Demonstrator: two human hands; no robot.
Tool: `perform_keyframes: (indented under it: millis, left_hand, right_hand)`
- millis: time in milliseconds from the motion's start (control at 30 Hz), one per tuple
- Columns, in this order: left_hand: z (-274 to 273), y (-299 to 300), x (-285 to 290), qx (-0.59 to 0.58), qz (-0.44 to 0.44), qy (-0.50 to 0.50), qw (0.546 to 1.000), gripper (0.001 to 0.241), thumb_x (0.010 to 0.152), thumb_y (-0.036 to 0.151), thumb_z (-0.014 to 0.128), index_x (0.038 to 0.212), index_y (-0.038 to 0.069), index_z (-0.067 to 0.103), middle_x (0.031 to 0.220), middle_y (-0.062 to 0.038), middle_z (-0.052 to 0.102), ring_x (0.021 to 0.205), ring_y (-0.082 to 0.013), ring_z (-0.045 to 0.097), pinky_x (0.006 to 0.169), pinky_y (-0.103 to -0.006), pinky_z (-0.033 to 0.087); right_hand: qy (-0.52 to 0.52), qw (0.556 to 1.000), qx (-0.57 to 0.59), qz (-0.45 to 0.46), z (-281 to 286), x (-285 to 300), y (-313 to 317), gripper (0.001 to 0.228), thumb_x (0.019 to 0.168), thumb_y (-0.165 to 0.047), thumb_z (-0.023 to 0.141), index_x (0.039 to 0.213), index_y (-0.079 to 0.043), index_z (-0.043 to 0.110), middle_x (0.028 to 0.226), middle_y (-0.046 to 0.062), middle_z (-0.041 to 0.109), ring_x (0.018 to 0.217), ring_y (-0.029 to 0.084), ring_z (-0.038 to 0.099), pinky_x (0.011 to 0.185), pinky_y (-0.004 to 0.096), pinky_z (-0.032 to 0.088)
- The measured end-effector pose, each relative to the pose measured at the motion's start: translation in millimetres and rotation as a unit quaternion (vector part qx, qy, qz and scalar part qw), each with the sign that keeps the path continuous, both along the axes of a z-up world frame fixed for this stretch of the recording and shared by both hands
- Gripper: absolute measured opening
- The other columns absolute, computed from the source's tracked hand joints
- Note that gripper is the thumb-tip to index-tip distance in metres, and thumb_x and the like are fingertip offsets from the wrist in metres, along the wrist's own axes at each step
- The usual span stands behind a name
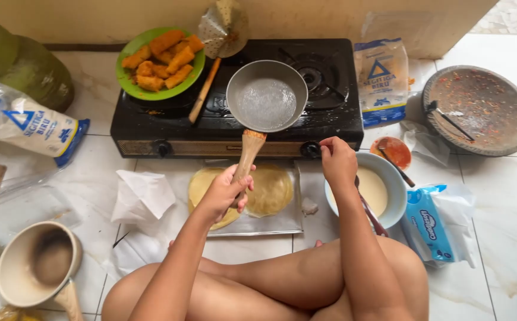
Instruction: Cooking thin pancakes or crepes by ladling batter into a pan, swirling it to coat the bottom, and stacking the results on a tray.
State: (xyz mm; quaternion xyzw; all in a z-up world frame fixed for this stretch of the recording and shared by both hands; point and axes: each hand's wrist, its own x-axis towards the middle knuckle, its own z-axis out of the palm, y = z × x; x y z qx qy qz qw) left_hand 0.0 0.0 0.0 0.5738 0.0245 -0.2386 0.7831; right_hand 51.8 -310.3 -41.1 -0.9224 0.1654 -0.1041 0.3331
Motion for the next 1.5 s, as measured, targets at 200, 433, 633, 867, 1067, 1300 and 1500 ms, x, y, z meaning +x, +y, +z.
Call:
perform_keyframes:
  millis: [200, 433, 633, 867, 1067, 1300, 1500]
  left_hand:
    - [-10, -46, 60, 0.025, 0.019, -0.020, 0.999, 0.035, 0.101, 0.026, 0.067, 0.125, 0.001, 0.059, 0.079, -0.012, 0.060, 0.039, -0.0144, 0.056, 0.030, -0.0274, 0.049]
    - [-13, -81, 119, 0.039, 0.001, -0.019, 0.999, 0.038, 0.100, 0.030, 0.069, 0.123, 0.001, 0.062, 0.081, -0.013, 0.063, 0.043, -0.0143, 0.059, 0.033, -0.0280, 0.051]
    - [-33, -111, 171, 0.063, -0.019, 0.000, 0.998, 0.046, 0.098, 0.038, 0.072, 0.120, -0.002, 0.064, 0.085, -0.015, 0.066, 0.045, -0.0119, 0.061, 0.036, -0.0252, 0.055]
    - [-50, -100, 178, 0.125, -0.008, 0.026, 0.992, 0.055, 0.096, 0.044, 0.073, 0.129, 0.001, 0.061, 0.090, -0.016, 0.069, 0.055, -0.0173, 0.069, 0.048, -0.0299, 0.064]
    - [-32, -52, 123, 0.131, 0.021, 0.064, 0.989, 0.052, 0.103, 0.050, 0.056, 0.132, 0.006, 0.058, 0.095, -0.018, 0.071, 0.069, -0.0237, 0.074, 0.061, -0.0333, 0.067]
    - [-75, 67, 37, 0.244, 0.066, 0.068, 0.965, 0.035, 0.104, 0.035, 0.058, 0.131, 0.013, 0.065, 0.100, -0.013, 0.070, 0.071, -0.0183, 0.069, 0.059, -0.0273, 0.062]
    - [-50, 93, 0, 0.192, 0.213, 0.030, 0.957, 0.023, 0.103, 0.023, 0.059, 0.118, 0.010, 0.069, 0.093, -0.005, 0.064, 0.075, -0.0136, 0.066, 0.065, -0.0243, 0.061]
  right_hand:
    - [-0.003, 0.999, 0.043, -0.028, 9, 1, -15, 0.012, 0.097, -0.013, 0.069, 0.104, -0.019, 0.076, 0.093, 0.003, 0.075, 0.090, 0.027, 0.072, 0.083, 0.041, 0.056]
    - [-0.027, 0.996, 0.077, -0.035, 22, 6, -9, 0.011, 0.097, -0.010, 0.070, 0.104, -0.016, 0.076, 0.093, 0.006, 0.075, 0.089, 0.027, 0.073, 0.082, 0.041, 0.056]
    - [-0.055, 0.995, 0.078, -0.013, 21, 6, -8, 0.011, 0.098, -0.008, 0.069, 0.103, -0.014, 0.076, 0.092, 0.007, 0.074, 0.089, 0.028, 0.072, 0.081, 0.040, 0.057]
    - [-0.076, 0.993, 0.088, -0.004, 16, 7, -6, 0.010, 0.096, -0.009, 0.070, 0.101, -0.015, 0.076, 0.089, 0.007, 0.074, 0.087, 0.027, 0.072, 0.079, 0.039, 0.057]
    - [-0.063, 0.994, 0.087, -0.001, 9, 9, -3, 0.009, 0.096, -0.010, 0.071, 0.101, -0.016, 0.076, 0.088, 0.005, 0.074, 0.085, 0.024, 0.072, 0.079, 0.038, 0.056]
    - [-0.069, 0.995, 0.078, -0.013, -5, 2, -5, 0.008, 0.096, -0.016, 0.071, 0.100, -0.019, 0.077, 0.086, 0.004, 0.074, 0.086, 0.028, 0.072, 0.081, 0.041, 0.056]
    - [-0.071, 0.996, 0.052, -0.023, -28, -12, -3, 0.007, 0.096, -0.024, 0.070, 0.099, -0.024, 0.076, 0.086, 0.003, 0.074, 0.089, 0.030, 0.071, 0.084, 0.044, 0.056]
